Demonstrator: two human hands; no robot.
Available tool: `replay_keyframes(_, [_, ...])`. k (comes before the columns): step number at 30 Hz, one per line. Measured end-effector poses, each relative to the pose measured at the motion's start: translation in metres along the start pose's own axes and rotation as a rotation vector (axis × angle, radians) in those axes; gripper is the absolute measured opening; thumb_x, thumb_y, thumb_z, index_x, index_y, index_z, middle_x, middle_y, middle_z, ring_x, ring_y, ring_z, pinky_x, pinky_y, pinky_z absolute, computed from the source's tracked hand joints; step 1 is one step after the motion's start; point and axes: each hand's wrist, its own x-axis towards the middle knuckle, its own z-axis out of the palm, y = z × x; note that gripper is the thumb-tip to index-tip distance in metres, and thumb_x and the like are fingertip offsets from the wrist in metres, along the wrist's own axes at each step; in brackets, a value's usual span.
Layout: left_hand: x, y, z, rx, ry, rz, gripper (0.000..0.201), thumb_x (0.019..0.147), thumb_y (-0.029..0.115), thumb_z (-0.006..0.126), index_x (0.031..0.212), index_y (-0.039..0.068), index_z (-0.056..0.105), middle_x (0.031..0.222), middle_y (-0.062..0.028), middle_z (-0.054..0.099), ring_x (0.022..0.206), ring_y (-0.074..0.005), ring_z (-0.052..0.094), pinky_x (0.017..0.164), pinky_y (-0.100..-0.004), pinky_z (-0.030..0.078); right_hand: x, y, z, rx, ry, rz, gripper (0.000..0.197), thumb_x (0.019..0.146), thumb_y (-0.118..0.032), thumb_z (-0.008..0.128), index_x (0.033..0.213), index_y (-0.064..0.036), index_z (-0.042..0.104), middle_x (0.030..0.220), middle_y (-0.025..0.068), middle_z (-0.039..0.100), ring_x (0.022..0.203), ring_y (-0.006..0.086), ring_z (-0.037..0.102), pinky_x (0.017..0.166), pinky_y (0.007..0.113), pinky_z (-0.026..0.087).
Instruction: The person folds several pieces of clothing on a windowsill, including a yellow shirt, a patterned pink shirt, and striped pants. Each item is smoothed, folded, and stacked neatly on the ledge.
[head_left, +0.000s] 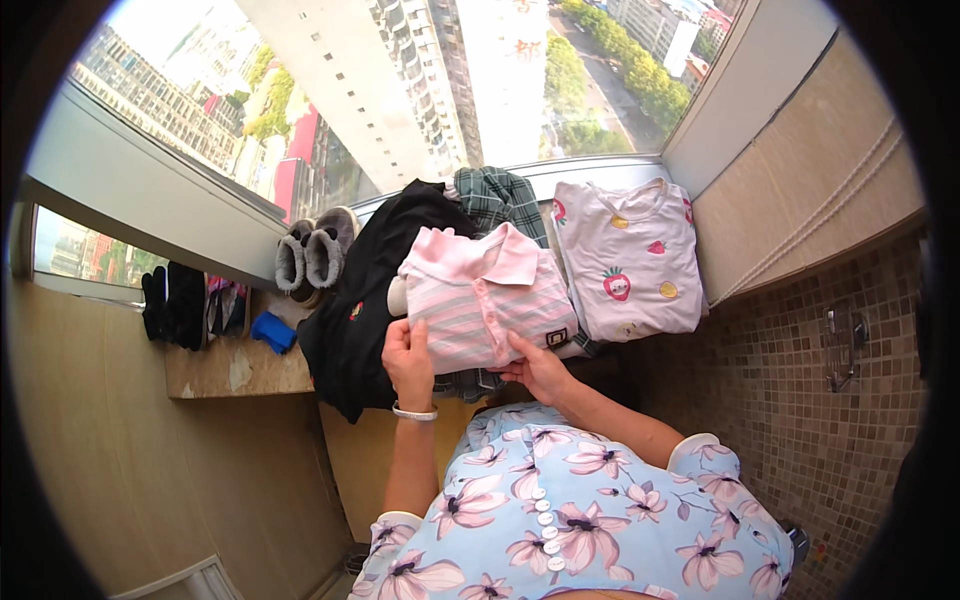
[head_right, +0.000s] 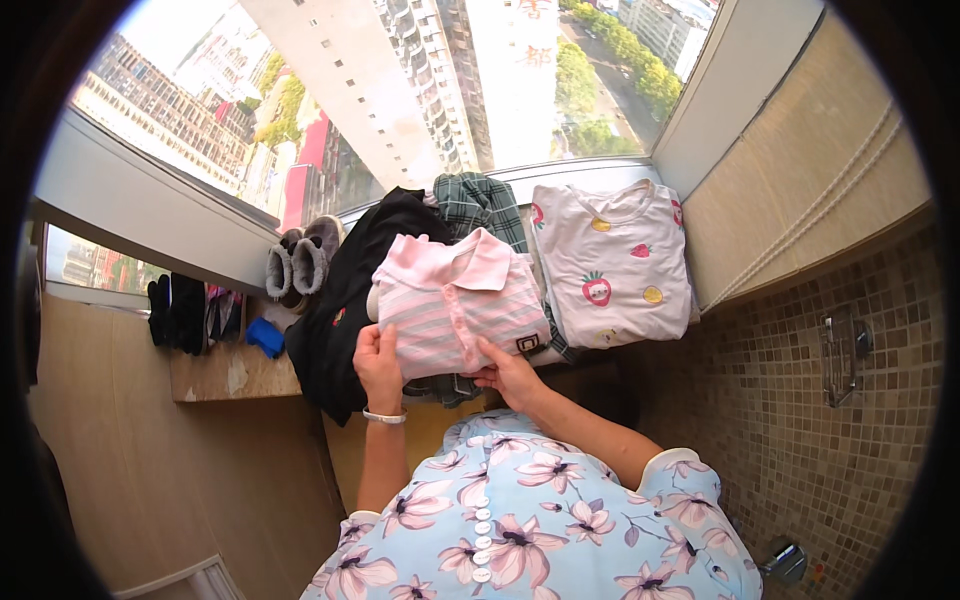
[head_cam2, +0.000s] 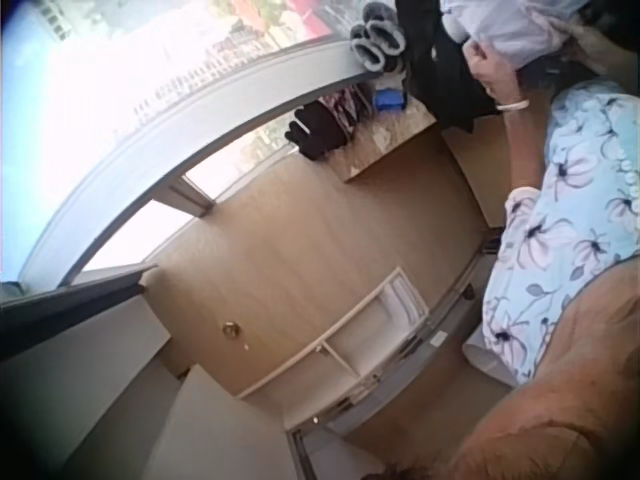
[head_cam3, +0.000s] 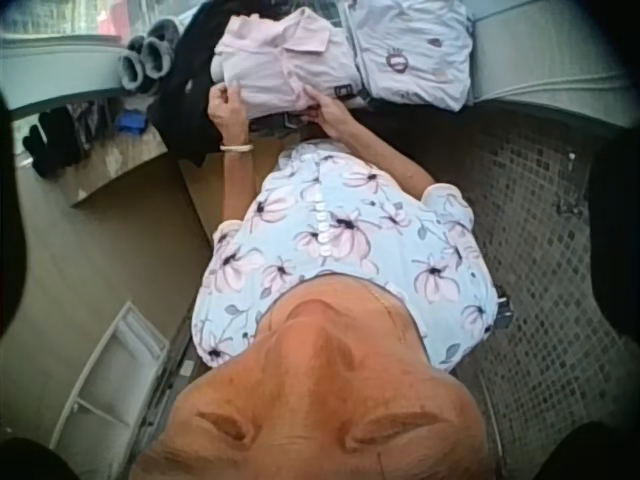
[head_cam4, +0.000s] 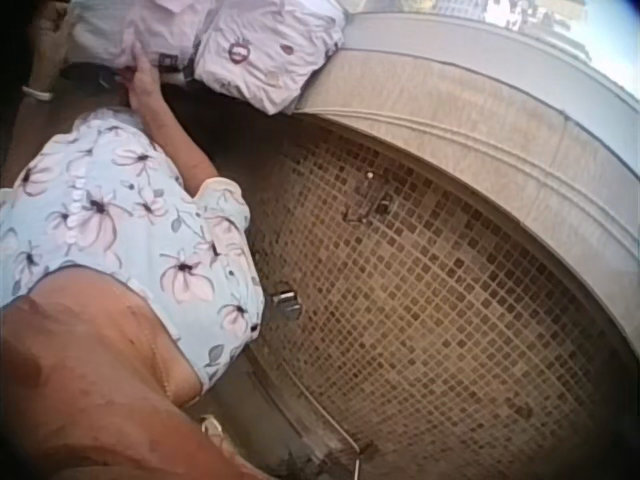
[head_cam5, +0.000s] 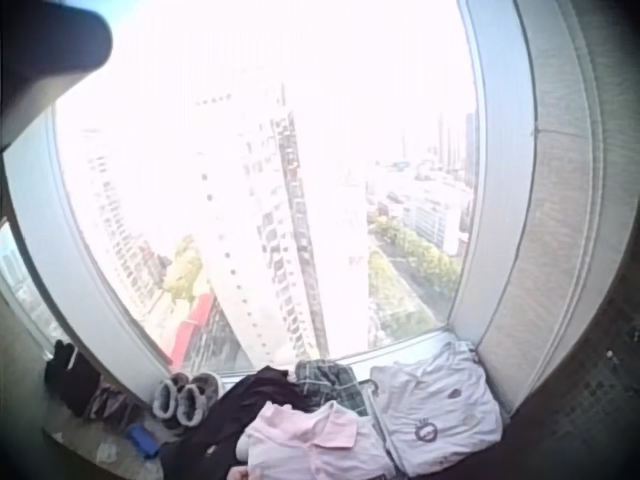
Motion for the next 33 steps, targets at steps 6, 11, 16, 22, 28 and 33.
replay_keyframes(6, [-0.004,-0.034,-0.006,-0.290,-0.077,-0.120,0.026,0.110,0.026,0.062,0.108,0.000,0.065,0.096,-0.0032,0.070,0.079,-0.0128,0.065,0.072,-0.0300,0.053,-0.031,-0.033,0.001,-0.471,-0.104,0.192,0.046,0.105,-0.047,0.068,0.114,-0.0025,0.075,0.102,0.0087,0.079,0.086,0.0185,0.076,0.076,0.030,0.057])
replay_keyframes(11, [0.015,-0.036,-0.013,-0.854,-0.345,-0.481,0.043,0.117,0.031,0.044,0.135,-0.004,0.061,0.129,-0.0118,0.072,0.113,-0.0214,0.071,0.098,-0.0377,0.058,-0.044,-0.066,0.031,-0.774,-0.124,-0.281,0.029,0.103,-0.026,0.071,0.109,0.0022,0.075,0.087,0.0080,0.077,0.073,0.0129,0.072,0.066,0.028,0.057])
replay_keyframes(16, [0.019,-0.030,-0.007,-0.864,-0.485,-0.446,0.043,0.117,0.030,0.047,0.142,-0.003,0.060,0.134,-0.0119,0.070,0.118,-0.0195,0.070,0.102,-0.0351,0.056,-0.015,-0.085,0.076,-1.008,-0.003,-0.814,0.028,0.096,-0.019,0.075,0.115,0.0013,0.073,0.090,0.0111,0.073,0.071,0.0180,0.069,0.069,0.033,0.057])
replay_keyframes(22, [0.021,-0.028,-0.004,-0.901,-0.443,-0.451,0.031,0.115,0.024,0.055,0.128,0.000,0.068,0.120,-0.0061,0.073,0.103,-0.0143,0.070,0.093,-0.0315,0.057,0.019,-0.070,0.099,-1.308,0.004,-1.094,0.031,0.090,-0.018,0.080,0.118,-0.0046,0.072,0.109,0.0105,0.069,0.081,0.0261,0.071,0.075,0.039,0.058])
replay_keyframes(28, [0.020,-0.042,-0.009,-0.121,-0.127,-0.051,0.020,0.103,0.017,0.064,0.106,-0.001,0.072,0.091,-0.0099,0.075,0.079,-0.0164,0.068,0.075,-0.0355,0.056,0.027,-0.060,0.094,-1.414,0.036,-1.276,0.030,0.088,-0.015,0.079,0.115,-0.0041,0.073,0.111,0.0122,0.068,0.089,0.0305,0.072,0.078,0.041,0.059])
replay_keyframes(33, [0.017,-0.022,-0.008,0.162,0.047,0.140,0.018,0.099,0.014,0.065,0.107,-0.001,0.070,0.085,-0.0120,0.073,0.070,-0.0191,0.067,0.068,-0.0362,0.056,0.017,-0.065,0.091,-1.256,0.082,-1.093,0.030,0.090,-0.018,0.080,0.113,-0.0011,0.071,0.101,0.0145,0.073,0.088,0.0298,0.075,0.076,0.040,0.060])
